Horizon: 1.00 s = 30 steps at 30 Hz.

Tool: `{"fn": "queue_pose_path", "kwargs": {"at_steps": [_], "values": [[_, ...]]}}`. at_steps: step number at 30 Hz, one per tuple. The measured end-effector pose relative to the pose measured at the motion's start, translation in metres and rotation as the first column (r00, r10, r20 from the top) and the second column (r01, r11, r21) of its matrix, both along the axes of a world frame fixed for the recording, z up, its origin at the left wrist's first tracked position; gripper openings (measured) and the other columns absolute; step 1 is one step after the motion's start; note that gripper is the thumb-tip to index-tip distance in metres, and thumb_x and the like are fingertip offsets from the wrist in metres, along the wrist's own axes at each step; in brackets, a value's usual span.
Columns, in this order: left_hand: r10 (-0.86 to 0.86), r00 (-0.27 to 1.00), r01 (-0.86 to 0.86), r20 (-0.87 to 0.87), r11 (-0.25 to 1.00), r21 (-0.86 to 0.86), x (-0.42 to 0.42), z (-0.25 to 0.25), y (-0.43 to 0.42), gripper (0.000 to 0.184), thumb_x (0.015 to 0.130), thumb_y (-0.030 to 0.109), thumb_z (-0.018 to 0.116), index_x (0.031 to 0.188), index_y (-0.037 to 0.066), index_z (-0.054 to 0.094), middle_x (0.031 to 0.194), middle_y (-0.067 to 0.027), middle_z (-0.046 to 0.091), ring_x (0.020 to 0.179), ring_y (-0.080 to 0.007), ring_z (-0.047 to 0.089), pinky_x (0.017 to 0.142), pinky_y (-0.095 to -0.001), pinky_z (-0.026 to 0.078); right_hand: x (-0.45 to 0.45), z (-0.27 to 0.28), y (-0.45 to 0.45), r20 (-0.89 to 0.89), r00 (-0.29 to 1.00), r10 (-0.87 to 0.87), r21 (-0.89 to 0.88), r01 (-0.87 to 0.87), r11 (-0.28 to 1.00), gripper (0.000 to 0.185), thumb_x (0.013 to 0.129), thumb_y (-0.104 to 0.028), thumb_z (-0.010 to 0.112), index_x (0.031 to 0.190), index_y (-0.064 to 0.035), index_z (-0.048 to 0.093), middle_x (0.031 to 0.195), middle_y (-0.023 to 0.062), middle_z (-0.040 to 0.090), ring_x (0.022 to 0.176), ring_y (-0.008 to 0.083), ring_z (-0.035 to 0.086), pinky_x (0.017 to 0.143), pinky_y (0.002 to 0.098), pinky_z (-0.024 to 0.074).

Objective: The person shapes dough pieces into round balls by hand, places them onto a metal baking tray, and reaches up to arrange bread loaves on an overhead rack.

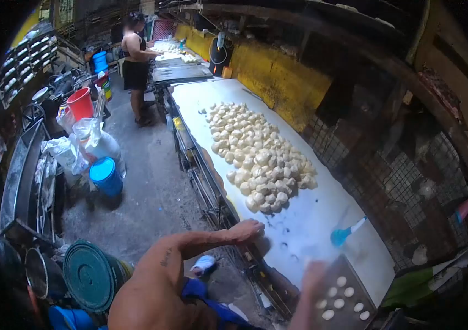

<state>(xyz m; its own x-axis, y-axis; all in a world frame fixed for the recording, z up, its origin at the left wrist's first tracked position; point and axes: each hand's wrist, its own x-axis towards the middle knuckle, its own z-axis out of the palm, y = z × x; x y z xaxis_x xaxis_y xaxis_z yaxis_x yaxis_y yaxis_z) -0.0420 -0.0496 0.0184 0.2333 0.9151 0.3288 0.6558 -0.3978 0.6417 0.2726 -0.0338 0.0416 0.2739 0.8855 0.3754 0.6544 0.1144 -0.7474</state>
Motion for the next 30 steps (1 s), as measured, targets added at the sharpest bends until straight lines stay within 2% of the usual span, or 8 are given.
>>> {"fn": "queue_pose_path", "kwargs": {"at_steps": [3, 7, 15, 19, 21, 25, 27, 30], "values": [[0.087, 0.956, -0.017, -0.280, 0.970, 0.242, -0.012, -0.052, 0.023, 0.018, 0.090, 0.020, 0.051, 0.099, 0.005, 0.056, 0.092, -0.0179, 0.057, 0.083, -0.0348, 0.055, 0.076, -0.0450, 0.046, -0.007, -0.035, -0.035, 0.655, 0.723, 0.222, -0.247, -0.073, 0.966, 0.024, 0.091, -0.015, 0.052, 0.109, 0.0006, 0.057, 0.095, 0.0198, 0.063, 0.085, 0.0350, 0.063, 0.077, 0.0428, 0.0515], [0.115, 0.979, -0.069, -0.170, 0.964, 0.256, 0.056, 0.000, 0.039, 0.022, 0.087, 0.024, 0.055, 0.096, 0.005, 0.057, 0.089, -0.0172, 0.057, 0.081, -0.0334, 0.054, 0.074, -0.0435, 0.045, -0.038, -0.064, 0.016, 0.680, 0.729, -0.072, 0.023, 0.077, 0.997, 0.023, 0.090, -0.014, 0.052, 0.108, 0.0000, 0.058, 0.093, 0.0197, 0.063, 0.083, 0.0362, 0.062, 0.077, 0.0452, 0.0511], [-0.176, 0.957, 0.259, -0.231, 0.877, 0.405, 0.003, 0.002, 0.047, 0.021, 0.086, 0.025, 0.054, 0.096, 0.007, 0.057, 0.092, -0.0146, 0.055, 0.089, -0.0303, 0.053, 0.080, -0.0399, 0.044, -0.023, -0.064, 0.018, 0.829, 0.557, 0.056, -0.014, -0.080, 0.997, 0.022, 0.089, -0.014, 0.055, 0.108, -0.0013, 0.059, 0.094, 0.0165, 0.063, 0.085, 0.0337, 0.062, 0.081, 0.0431, 0.0499], [-0.010, 0.956, 0.093, -0.294, 0.958, 0.271, 0.048, -0.043, 0.106, 0.018, 0.089, 0.024, 0.051, 0.097, 0.009, 0.056, 0.095, -0.0132, 0.054, 0.089, -0.0293, 0.053, 0.083, -0.0407, 0.043, -0.069, -0.059, 0.098, 0.748, 0.661, -0.062, 0.131, -0.055, 0.990, 0.020, 0.090, -0.010, 0.053, 0.106, -0.0019, 0.059, 0.094, 0.0157, 0.062, 0.086, 0.0339, 0.061, 0.084, 0.0428, 0.0488], [-0.135, 0.957, 0.193, -0.257, 0.958, 0.214, 0.047, -0.060, 0.087, 0.017, 0.089, 0.025, 0.052, 0.095, 0.009, 0.054, 0.096, -0.0122, 0.054, 0.089, -0.0286, 0.052, 0.083, -0.0413, 0.043, -0.090, -0.039, 0.064, 0.760, 0.640, 0.112, -0.166, 0.024, 0.986, 0.020, 0.090, -0.008, 0.051, 0.108, -0.0016, 0.059, 0.096, 0.0159, 0.063, 0.087, 0.0336, 0.061, 0.086, 0.0419, 0.0487], [-0.172, 0.944, 0.245, -0.282, 0.937, 0.248, -0.001, -0.041, 0.034, 0.018, 0.087, 0.026, 0.055, 0.095, 0.009, 0.054, 0.095, -0.0121, 0.054, 0.089, -0.0288, 0.052, 0.082, -0.0407, 0.043, -0.062, -0.042, -0.008, 0.710, 0.687, 0.156, -0.223, 0.009, 0.975, 0.022, 0.090, -0.008, 0.051, 0.109, -0.0027, 0.059, 0.096, 0.0155, 0.063, 0.088, 0.0327, 0.062, 0.084, 0.0406, 0.0493], [-0.201, 0.928, 0.256, -0.315, 0.956, 0.146, -0.015, 0.020, 0.041, 0.024, 0.086, 0.029, 0.056, 0.098, 0.009, 0.053, 0.095, -0.0122, 0.054, 0.089, -0.0287, 0.053, 0.082, -0.0402, 0.042, -0.053, -0.054, 0.012, 0.637, 0.752, -0.166, 0.020, 0.199, 0.980, 0.020, 0.090, -0.009, 0.051, 0.108, -0.0038, 0.060, 0.094, 0.0149, 0.064, 0.086, 0.0334, 0.062, 0.082, 0.0423, 0.0500], [-0.131, 0.944, 0.205, -0.304, 0.952, 0.228, 0.016, -0.006, 0.112, 0.023, 0.086, 0.029, 0.057, 0.097, 0.009, 0.053, 0.093, -0.0117, 0.053, 0.089, -0.0285, 0.053, 0.082, -0.0403, 0.042, -0.076, -0.054, 0.091, 0.675, 0.728, -0.116, -0.020, 0.175, 0.984, 0.023, 0.090, -0.010, 0.051, 0.111, -0.0040, 0.060, 0.095, 0.0150, 0.064, 0.088, 0.0334, 0.062, 0.085, 0.0428, 0.0490]]}}
